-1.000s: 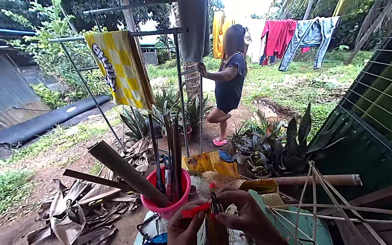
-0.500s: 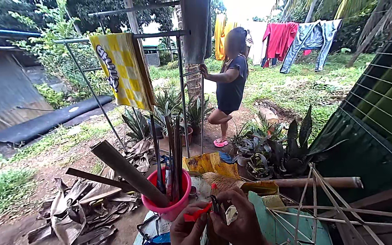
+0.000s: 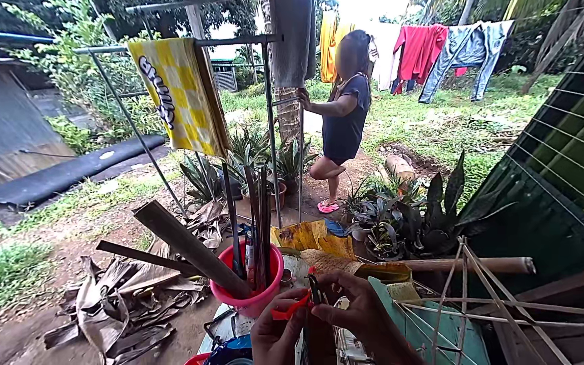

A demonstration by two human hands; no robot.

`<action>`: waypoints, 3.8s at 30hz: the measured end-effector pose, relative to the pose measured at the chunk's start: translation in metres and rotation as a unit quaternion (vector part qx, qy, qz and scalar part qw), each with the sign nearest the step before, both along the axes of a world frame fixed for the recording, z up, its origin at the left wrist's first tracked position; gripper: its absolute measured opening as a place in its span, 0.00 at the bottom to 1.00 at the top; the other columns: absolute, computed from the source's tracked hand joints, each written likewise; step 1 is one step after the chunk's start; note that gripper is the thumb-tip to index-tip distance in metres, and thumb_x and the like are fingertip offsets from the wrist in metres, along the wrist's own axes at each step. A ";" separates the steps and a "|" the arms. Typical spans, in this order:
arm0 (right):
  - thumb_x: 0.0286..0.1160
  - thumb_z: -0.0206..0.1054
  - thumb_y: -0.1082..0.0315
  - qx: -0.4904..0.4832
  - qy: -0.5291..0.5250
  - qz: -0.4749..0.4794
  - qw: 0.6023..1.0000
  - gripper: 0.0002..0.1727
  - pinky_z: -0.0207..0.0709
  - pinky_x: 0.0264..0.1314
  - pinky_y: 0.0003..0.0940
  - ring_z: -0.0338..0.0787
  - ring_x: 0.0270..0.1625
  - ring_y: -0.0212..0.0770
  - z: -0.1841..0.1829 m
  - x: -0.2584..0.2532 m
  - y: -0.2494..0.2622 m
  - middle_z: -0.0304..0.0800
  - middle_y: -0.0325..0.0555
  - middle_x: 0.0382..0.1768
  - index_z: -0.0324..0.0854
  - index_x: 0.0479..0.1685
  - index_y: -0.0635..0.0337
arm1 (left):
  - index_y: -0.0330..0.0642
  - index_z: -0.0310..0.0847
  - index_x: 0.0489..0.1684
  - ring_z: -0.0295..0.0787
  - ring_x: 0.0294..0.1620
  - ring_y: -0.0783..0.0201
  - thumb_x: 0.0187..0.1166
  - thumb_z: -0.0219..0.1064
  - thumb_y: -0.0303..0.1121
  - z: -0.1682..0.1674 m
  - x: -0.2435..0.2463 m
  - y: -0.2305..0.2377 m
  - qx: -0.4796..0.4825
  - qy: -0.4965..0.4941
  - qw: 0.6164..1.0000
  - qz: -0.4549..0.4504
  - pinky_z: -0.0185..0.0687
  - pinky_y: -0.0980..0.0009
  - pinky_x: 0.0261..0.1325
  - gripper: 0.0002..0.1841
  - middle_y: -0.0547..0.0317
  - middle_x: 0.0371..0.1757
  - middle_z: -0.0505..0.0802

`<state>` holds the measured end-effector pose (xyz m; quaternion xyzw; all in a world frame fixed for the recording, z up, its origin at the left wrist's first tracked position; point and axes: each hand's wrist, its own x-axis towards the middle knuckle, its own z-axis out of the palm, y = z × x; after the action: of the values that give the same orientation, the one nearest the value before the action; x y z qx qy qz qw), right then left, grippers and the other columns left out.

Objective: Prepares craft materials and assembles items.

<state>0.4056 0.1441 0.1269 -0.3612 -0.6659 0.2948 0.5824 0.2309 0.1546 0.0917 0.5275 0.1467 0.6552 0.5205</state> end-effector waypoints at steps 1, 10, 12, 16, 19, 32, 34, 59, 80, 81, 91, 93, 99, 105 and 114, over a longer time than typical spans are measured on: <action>0.67 0.80 0.58 -0.008 0.003 0.014 1.000 0.19 0.80 0.57 0.24 0.88 0.53 0.26 0.001 0.003 0.000 0.93 0.36 0.48 0.89 0.54 0.58 | 0.47 0.93 0.48 0.93 0.59 0.63 0.79 0.72 0.33 0.000 0.000 0.000 -0.001 0.001 1.000 0.000 0.89 0.69 0.60 0.07 0.54 0.59 0.95; 0.68 0.74 0.63 -0.016 -0.007 -0.023 1.000 0.15 0.82 0.54 0.23 0.89 0.54 0.27 0.001 0.003 0.000 0.93 0.38 0.48 0.90 0.52 0.58 | 0.40 0.91 0.48 0.95 0.54 0.65 0.79 0.70 0.27 0.012 0.009 -0.001 -0.018 -0.017 0.999 0.021 0.90 0.70 0.57 0.06 0.52 0.55 0.96; 0.67 0.74 0.62 -0.013 -0.006 -0.033 0.999 0.14 0.81 0.53 0.22 0.89 0.53 0.26 0.001 0.001 0.002 0.94 0.36 0.47 0.90 0.50 0.57 | 0.38 0.91 0.44 0.96 0.50 0.67 0.76 0.70 0.21 0.023 0.015 -0.005 -0.033 -0.026 0.998 0.047 0.91 0.70 0.55 0.06 0.54 0.50 0.98; 0.67 0.74 0.63 -0.003 -0.003 -0.044 0.999 0.14 0.83 0.52 0.23 0.89 0.52 0.27 -0.003 -0.001 0.004 0.93 0.37 0.46 0.89 0.50 0.58 | 0.42 0.91 0.49 0.95 0.53 0.65 0.78 0.72 0.28 0.000 0.010 0.006 0.003 -0.018 0.999 0.036 0.90 0.71 0.56 0.07 0.52 0.56 0.96; 0.62 0.76 0.60 0.012 -0.037 -0.088 0.995 0.18 0.82 0.55 0.22 0.88 0.52 0.26 -0.004 -0.007 0.004 0.92 0.36 0.46 0.88 0.50 0.58 | 0.42 0.91 0.49 0.94 0.57 0.63 0.79 0.71 0.27 -0.002 0.012 0.008 0.034 -0.009 0.999 0.040 0.90 0.70 0.60 0.07 0.51 0.57 0.95; 0.67 0.78 0.64 0.031 0.001 -0.064 0.997 0.18 0.85 0.56 0.25 0.90 0.52 0.30 -0.007 -0.011 0.005 0.92 0.39 0.48 0.82 0.54 0.60 | 0.44 0.90 0.50 0.92 0.63 0.59 0.78 0.71 0.24 -0.010 0.011 0.011 0.150 0.072 0.976 0.144 0.90 0.65 0.64 0.08 0.54 0.59 0.94; 0.69 0.78 0.63 0.026 0.008 -0.059 0.998 0.18 0.86 0.56 0.26 0.90 0.53 0.31 -0.009 -0.011 0.005 0.92 0.38 0.48 0.81 0.53 0.57 | 0.45 0.90 0.50 0.92 0.64 0.58 0.77 0.72 0.25 -0.012 0.010 0.012 0.161 0.088 0.969 0.167 0.89 0.63 0.66 0.08 0.56 0.59 0.94; 0.74 0.70 0.64 0.028 -0.023 -0.068 0.997 0.16 0.87 0.58 0.26 0.91 0.55 0.31 -0.017 -0.011 0.002 0.92 0.42 0.50 0.82 0.56 0.64 | 0.42 0.88 0.62 0.93 0.60 0.62 0.72 0.74 0.21 -0.019 0.017 0.006 0.090 0.036 0.984 0.149 0.89 0.66 0.65 0.19 0.56 0.60 0.94; 0.65 0.75 0.61 0.100 -0.045 -0.137 0.984 0.13 0.85 0.54 0.20 0.90 0.48 0.22 -0.002 -0.006 -0.012 0.91 0.29 0.42 0.82 0.47 0.51 | 0.40 0.90 0.51 0.96 0.46 0.65 0.82 0.68 0.28 0.008 0.015 -0.004 0.011 -0.010 0.997 0.071 0.92 0.65 0.56 0.08 0.58 0.46 0.97; 0.65 0.75 0.61 0.103 -0.047 -0.138 0.984 0.13 0.85 0.55 0.19 0.90 0.48 0.21 -0.002 -0.005 -0.012 0.91 0.27 0.42 0.81 0.47 0.50 | 0.40 0.90 0.51 0.96 0.46 0.65 0.81 0.68 0.28 0.008 0.014 -0.004 0.005 -0.011 0.998 0.065 0.92 0.64 0.56 0.07 0.58 0.46 0.97; 0.66 0.74 0.61 0.100 -0.050 -0.135 0.984 0.13 0.83 0.58 0.19 0.88 0.51 0.21 -0.003 -0.006 -0.012 0.90 0.28 0.43 0.81 0.47 0.49 | 0.39 0.89 0.53 0.93 0.58 0.61 0.83 0.66 0.27 -0.002 0.010 0.001 0.041 -0.042 0.998 -0.008 0.89 0.64 0.64 0.08 0.52 0.58 0.95; 0.66 0.74 0.60 0.102 -0.054 -0.138 0.984 0.13 0.83 0.58 0.19 0.88 0.51 0.21 -0.004 -0.006 -0.011 0.91 0.28 0.43 0.81 0.47 0.49 | 0.39 0.89 0.54 0.93 0.59 0.61 0.83 0.66 0.26 -0.003 0.010 0.000 0.062 -0.039 0.997 -0.007 0.88 0.64 0.65 0.09 0.52 0.57 0.95; 0.66 0.75 0.60 0.100 -0.055 -0.133 0.985 0.13 0.84 0.57 0.21 0.89 0.50 0.22 -0.006 -0.008 -0.010 0.91 0.29 0.43 0.82 0.47 0.50 | 0.44 0.90 0.54 0.95 0.53 0.63 0.84 0.67 0.32 -0.009 0.007 0.005 0.012 -0.039 0.999 -0.004 0.90 0.63 0.63 0.09 0.55 0.53 0.96; 0.64 0.76 0.60 0.097 -0.059 -0.129 0.985 0.14 0.85 0.56 0.21 0.89 0.50 0.23 -0.005 -0.009 -0.010 0.91 0.30 0.43 0.82 0.46 0.50 | 0.39 0.88 0.50 0.96 0.46 0.61 0.81 0.69 0.29 0.009 -0.002 0.020 -0.105 -0.053 0.989 -0.091 0.91 0.60 0.59 0.07 0.54 0.46 0.97; 0.67 0.76 0.60 0.089 -0.044 -0.098 0.990 0.16 0.85 0.59 0.22 0.90 0.53 0.24 -0.005 -0.006 -0.012 0.92 0.31 0.46 0.84 0.51 0.53 | 0.36 0.86 0.50 0.96 0.44 0.61 0.83 0.64 0.24 0.014 -0.003 0.029 -0.121 -0.032 0.982 -0.138 0.93 0.63 0.54 0.06 0.52 0.46 0.97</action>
<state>0.3992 0.1325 0.1221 -0.3841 -0.6758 0.1590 0.6087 0.2282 0.1838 0.1060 0.4542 0.1339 0.5708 0.6708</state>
